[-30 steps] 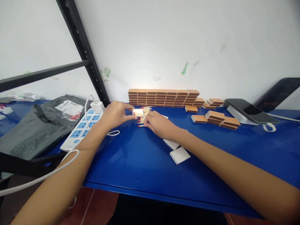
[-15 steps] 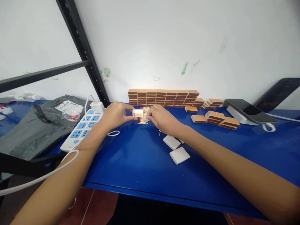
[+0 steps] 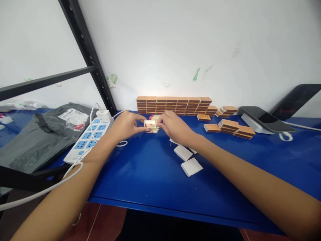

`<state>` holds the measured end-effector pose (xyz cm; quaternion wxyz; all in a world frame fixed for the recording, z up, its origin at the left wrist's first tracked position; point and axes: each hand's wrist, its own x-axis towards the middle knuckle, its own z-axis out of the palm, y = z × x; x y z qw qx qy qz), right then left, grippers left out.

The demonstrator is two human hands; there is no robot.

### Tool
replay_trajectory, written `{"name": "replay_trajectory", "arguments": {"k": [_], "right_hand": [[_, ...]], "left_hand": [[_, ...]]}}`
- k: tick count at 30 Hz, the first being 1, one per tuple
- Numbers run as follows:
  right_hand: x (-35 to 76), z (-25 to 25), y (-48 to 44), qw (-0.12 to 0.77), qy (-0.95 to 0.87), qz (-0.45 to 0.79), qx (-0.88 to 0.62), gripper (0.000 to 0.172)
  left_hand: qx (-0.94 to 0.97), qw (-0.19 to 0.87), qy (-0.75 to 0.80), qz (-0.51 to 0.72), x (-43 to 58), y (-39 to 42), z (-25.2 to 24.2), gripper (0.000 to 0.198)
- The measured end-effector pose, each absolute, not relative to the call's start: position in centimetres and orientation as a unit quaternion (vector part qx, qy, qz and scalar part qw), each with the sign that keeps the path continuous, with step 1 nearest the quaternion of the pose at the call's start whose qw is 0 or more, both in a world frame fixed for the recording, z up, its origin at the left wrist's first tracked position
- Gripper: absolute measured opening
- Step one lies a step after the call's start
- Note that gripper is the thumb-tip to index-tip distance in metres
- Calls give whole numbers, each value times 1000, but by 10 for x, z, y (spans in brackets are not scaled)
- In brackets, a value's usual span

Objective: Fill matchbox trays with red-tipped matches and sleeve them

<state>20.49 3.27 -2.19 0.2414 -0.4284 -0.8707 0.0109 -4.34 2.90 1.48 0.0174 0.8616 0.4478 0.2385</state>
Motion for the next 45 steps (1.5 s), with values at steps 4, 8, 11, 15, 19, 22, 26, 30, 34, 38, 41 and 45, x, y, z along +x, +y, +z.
{"name": "replay_trajectory", "arguments": {"k": [4, 8, 11, 15, 19, 22, 26, 30, 34, 38, 41, 45], "right_hand": [[205, -24, 33, 241, -873, 1, -425, 17], [204, -25, 32, 236, -871, 5, -431, 18], [203, -26, 32, 233, -875, 8, -425, 14], [204, -27, 33, 261, -874, 7, -410, 5], [205, -23, 29, 300, -858, 16, -415, 3], [202, -23, 25, 334, -839, 16, -429, 6], [197, -28, 21, 291, -858, 19, -424, 8], [193, -34, 21, 220, -877, 19, -427, 8], [194, -35, 22, 206, -883, 23, -420, 15], [194, -31, 21, 207, -886, 23, -414, 15], [192, -29, 18, 197, -886, 33, -419, 14], [188, -30, 14, 203, -890, 52, -404, 14]], "left_hand": [[865, 32, 439, 241, -39, 28, 11, 39], [869, 63, 424, 246, -35, 26, 6, 41], [867, 83, 418, 259, -33, 25, 3, 39], [861, 106, 409, 282, -34, 25, 3, 42], [852, 102, 424, 290, -38, 28, 7, 43], [839, 62, 453, 296, -44, 31, 12, 38], [821, 18, 491, 290, -49, 35, 14, 36], [822, 13, 500, 274, -49, 35, 13, 37], [826, 8, 497, 267, -48, 33, 14, 39], [826, 8, 499, 264, -48, 34, 15, 38], [825, 7, 499, 263, -49, 34, 14, 39], [829, 11, 496, 257, -49, 35, 13, 38]]}}
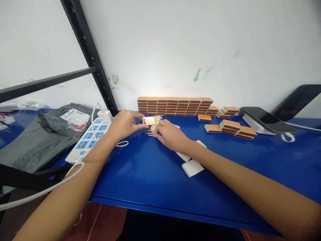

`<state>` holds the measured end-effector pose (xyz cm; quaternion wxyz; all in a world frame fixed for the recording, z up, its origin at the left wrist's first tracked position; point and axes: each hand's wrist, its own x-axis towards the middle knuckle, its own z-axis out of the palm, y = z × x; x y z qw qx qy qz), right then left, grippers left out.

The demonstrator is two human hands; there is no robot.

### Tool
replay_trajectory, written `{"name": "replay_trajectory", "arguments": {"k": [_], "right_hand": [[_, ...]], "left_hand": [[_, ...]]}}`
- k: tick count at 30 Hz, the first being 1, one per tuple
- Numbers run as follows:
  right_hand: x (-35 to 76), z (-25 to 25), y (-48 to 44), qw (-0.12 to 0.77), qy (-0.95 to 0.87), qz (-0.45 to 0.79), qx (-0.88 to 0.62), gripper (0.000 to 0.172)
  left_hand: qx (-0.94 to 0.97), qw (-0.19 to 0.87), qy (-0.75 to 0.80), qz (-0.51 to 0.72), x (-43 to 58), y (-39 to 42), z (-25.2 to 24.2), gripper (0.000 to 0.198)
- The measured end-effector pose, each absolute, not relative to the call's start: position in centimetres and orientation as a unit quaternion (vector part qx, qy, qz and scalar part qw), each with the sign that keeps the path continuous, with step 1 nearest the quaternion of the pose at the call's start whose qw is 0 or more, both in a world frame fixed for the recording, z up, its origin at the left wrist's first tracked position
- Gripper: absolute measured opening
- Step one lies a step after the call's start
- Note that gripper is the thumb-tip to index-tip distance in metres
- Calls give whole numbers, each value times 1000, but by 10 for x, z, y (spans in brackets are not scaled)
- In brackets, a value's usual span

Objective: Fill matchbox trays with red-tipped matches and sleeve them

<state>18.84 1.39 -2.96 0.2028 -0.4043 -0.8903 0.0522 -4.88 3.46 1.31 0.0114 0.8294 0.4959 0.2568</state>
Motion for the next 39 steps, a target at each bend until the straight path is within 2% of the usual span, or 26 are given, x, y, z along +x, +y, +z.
{"name": "replay_trajectory", "arguments": {"k": [4, 15, 19, 35, 39], "right_hand": [[187, -33, 14, 228, -885, 68, -400, 8], [193, -27, 18, 225, -877, 78, -417, 12], [193, -29, 20, 199, -872, 71, -442, 13], [191, -27, 15, 193, -902, 102, -371, 22], [193, -25, 13, 203, -906, 126, -350, 11]], "left_hand": [[831, 10, 493, 258, -49, 35, 13, 36], [834, 5, 488, 257, -50, 34, 13, 34], [835, 7, 488, 254, -50, 34, 14, 34], [835, 8, 488, 254, -49, 35, 13, 36], [835, 11, 489, 251, -49, 35, 13, 36]]}}
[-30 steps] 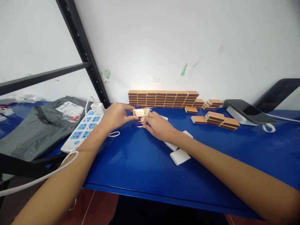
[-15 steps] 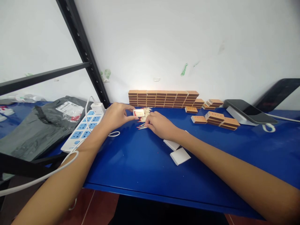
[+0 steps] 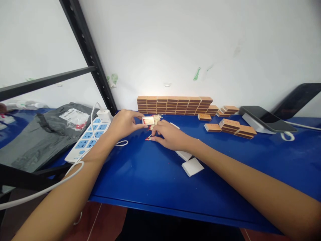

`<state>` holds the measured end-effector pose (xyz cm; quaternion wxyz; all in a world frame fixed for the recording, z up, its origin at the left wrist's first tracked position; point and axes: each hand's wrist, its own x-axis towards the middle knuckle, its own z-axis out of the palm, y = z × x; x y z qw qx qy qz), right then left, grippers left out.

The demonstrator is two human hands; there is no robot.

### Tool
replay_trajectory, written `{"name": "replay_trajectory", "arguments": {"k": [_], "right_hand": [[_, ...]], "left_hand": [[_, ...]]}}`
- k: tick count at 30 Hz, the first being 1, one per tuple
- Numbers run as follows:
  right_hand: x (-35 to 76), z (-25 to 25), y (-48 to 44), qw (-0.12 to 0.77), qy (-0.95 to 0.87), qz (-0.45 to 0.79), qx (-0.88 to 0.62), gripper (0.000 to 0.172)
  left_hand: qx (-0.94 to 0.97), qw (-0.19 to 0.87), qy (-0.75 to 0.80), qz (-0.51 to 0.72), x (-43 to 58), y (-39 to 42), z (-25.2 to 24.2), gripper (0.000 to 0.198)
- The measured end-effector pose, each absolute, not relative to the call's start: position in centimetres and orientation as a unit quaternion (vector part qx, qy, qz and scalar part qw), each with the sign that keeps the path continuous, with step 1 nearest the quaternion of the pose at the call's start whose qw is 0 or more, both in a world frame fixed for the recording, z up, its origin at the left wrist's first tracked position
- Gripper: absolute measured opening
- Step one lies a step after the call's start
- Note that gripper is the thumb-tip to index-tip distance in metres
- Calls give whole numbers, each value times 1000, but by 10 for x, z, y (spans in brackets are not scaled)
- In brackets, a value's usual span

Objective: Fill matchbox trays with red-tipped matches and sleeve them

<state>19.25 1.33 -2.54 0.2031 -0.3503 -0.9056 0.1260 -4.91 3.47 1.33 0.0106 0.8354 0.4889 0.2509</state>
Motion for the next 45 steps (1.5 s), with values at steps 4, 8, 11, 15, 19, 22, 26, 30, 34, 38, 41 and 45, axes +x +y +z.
{"name": "replay_trajectory", "arguments": {"k": [4, 8, 11, 15, 19, 22, 26, 30, 34, 38, 41, 45], "right_hand": [[190, -28, 14, 185, -905, 138, -357, 9], [188, -30, 15, 175, -907, 130, -360, 12], [189, -27, 16, 172, -907, 118, -366, 12], [195, -16, 19, 184, -898, 98, -387, 10], [202, -4, 24, 223, -891, 92, -384, 13], [206, -1, 27, 266, -883, 54, -384, 14], [206, -6, 30, 288, -864, 5, -412, 11], [203, -10, 27, 268, -868, -17, -417, 12], [200, -9, 24, 265, -867, -18, -421, 7], [204, -8, 24, 280, -868, -7, -411, 6], [207, -8, 27, 282, -871, -3, -402, 9], [206, -10, 28, 273, -873, 2, -403, 12]], "left_hand": [[837, 8, 487, 249, -49, 35, 13, 37], [838, 7, 487, 247, -49, 35, 13, 35], [838, 5, 486, 249, -49, 35, 13, 34], [839, 3, 487, 244, -51, 36, 12, 34], [836, -1, 494, 239, -51, 36, 12, 37], [838, 6, 490, 241, -50, 34, 13, 40], [849, 43, 455, 264, -46, 30, 13, 44], [852, 90, 429, 286, -40, 25, 12, 45], [852, 110, 421, 291, -35, 22, 14, 42], [845, 122, 424, 302, -36, 22, 15, 44], [839, 123, 428, 312, -38, 23, 14, 47], [843, 127, 418, 314, -37, 22, 15, 44]]}}
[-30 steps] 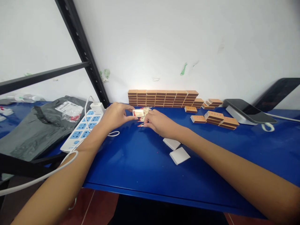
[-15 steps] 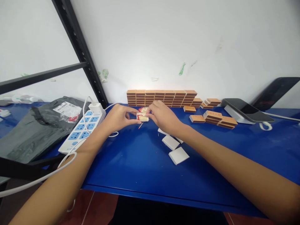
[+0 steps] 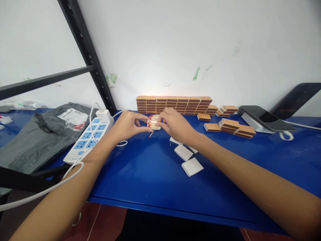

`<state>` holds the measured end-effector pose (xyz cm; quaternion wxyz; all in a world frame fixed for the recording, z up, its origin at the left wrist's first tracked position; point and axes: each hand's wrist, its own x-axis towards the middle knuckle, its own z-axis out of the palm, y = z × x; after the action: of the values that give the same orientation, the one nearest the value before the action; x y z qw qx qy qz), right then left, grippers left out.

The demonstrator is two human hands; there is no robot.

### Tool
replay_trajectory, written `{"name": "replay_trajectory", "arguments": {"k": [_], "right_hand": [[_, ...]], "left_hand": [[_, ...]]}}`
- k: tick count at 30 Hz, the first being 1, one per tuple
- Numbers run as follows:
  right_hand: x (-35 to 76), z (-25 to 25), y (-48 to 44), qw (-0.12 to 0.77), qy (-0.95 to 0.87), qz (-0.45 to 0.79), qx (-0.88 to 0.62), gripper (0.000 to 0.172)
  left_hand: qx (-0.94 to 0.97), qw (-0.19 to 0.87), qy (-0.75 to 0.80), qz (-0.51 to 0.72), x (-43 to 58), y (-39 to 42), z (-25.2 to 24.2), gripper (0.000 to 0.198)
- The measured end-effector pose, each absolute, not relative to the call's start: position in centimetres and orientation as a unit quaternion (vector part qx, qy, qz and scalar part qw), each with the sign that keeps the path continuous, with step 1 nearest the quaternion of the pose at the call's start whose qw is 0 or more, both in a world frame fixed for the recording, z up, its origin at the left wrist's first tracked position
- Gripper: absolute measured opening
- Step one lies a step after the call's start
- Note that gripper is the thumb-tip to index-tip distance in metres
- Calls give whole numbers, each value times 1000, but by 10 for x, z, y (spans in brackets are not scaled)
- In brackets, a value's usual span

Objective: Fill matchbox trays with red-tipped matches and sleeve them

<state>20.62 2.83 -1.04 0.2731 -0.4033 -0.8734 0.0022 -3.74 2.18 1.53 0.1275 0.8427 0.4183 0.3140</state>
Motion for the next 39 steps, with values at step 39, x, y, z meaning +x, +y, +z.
{"name": "replay_trajectory", "arguments": {"k": [39], "right_hand": [[204, -17, 26, 348, -837, 95, -411, 13]], "left_hand": [[841, 92, 427, 320, -46, 28, 20, 39]]}}
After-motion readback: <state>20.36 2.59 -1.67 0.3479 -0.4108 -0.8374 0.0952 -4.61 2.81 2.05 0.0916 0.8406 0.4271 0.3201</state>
